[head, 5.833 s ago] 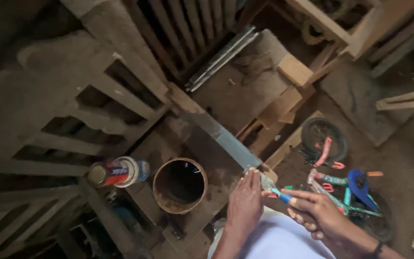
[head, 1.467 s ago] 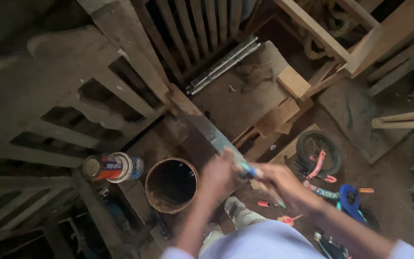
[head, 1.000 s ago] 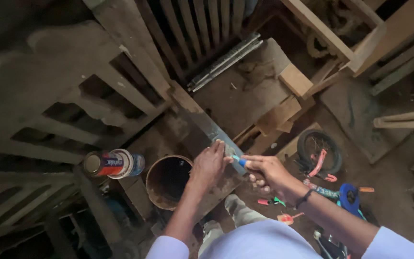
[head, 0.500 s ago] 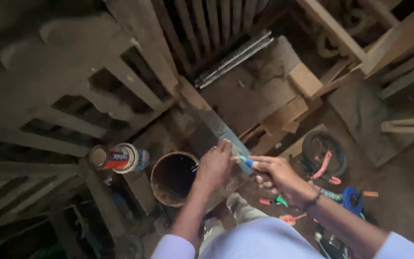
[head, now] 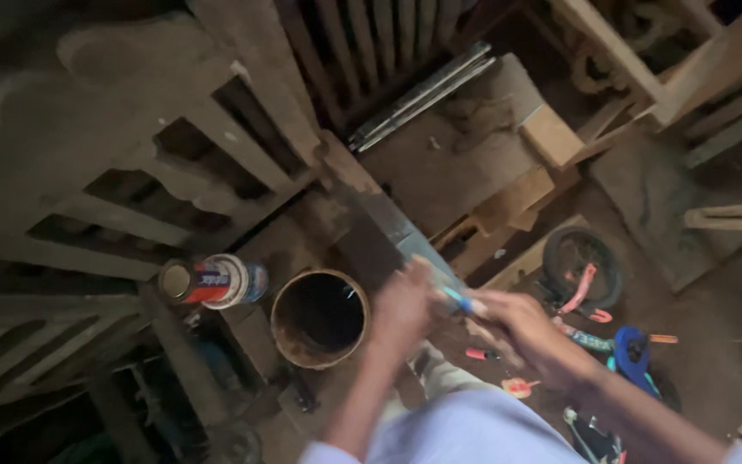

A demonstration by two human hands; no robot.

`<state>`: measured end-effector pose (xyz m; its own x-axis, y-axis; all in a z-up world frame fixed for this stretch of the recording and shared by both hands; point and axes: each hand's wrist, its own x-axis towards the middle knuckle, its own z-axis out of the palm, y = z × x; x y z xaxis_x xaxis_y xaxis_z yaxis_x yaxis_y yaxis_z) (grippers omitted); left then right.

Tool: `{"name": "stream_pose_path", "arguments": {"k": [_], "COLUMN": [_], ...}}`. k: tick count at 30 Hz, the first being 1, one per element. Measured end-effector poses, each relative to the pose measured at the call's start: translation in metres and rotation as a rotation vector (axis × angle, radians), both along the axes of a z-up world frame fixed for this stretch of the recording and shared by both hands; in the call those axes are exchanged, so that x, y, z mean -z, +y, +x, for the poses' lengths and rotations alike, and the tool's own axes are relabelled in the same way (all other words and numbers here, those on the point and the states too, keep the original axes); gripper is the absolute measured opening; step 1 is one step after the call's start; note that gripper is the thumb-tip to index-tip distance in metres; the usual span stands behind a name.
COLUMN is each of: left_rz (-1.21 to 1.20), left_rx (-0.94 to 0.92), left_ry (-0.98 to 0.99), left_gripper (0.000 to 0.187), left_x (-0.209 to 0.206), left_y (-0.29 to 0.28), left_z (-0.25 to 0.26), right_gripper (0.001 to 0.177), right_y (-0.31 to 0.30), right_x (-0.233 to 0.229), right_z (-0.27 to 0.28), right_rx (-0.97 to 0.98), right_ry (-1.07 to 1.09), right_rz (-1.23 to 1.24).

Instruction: The person sharpens a metal blade by dipping a small stone into a dark liquid in a bucket and rubbing it along the edge of the blade, then uses a blue tool to scrape or hone the metal surface.

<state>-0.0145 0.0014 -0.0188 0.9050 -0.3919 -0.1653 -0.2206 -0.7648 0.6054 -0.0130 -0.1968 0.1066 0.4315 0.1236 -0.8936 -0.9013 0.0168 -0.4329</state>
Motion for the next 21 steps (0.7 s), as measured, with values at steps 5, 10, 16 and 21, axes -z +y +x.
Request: {"name": "stream_pose_path", "arguments": {"k": [5,10,16,21], "left_rz": [-0.064,-0.397,-0.082,-0.152], "left_rx": [-0.052,-0.408,-0.091,-0.044], "left_ry": [-0.108,0.352,0.061,-0.289], "left_gripper": [0.05,0.056,0.042,0.056], "left_x": [-0.031,-0.05,-0.02,-0.022], "left_y": [0.011,-0.044,-0.017,0.018], "left_z": [0.024,-0.044,-0.017,0.029], "right_gripper": [0.034,0.037,0.04,0.044], "right_y": [0.01,-0.034,-0.016,0.011], "right_x": [-0.006,-0.029,0.003,0.009], "right_z": [0.018,-0.058,-0.024,0.019], "right_rx": [0.05,-0.022,-0.075,0.031], "right_ry": [0.012,-0.057,-0.108,0.051], "right_rz": [0.069,-0.057,-0.106,0.066]}}
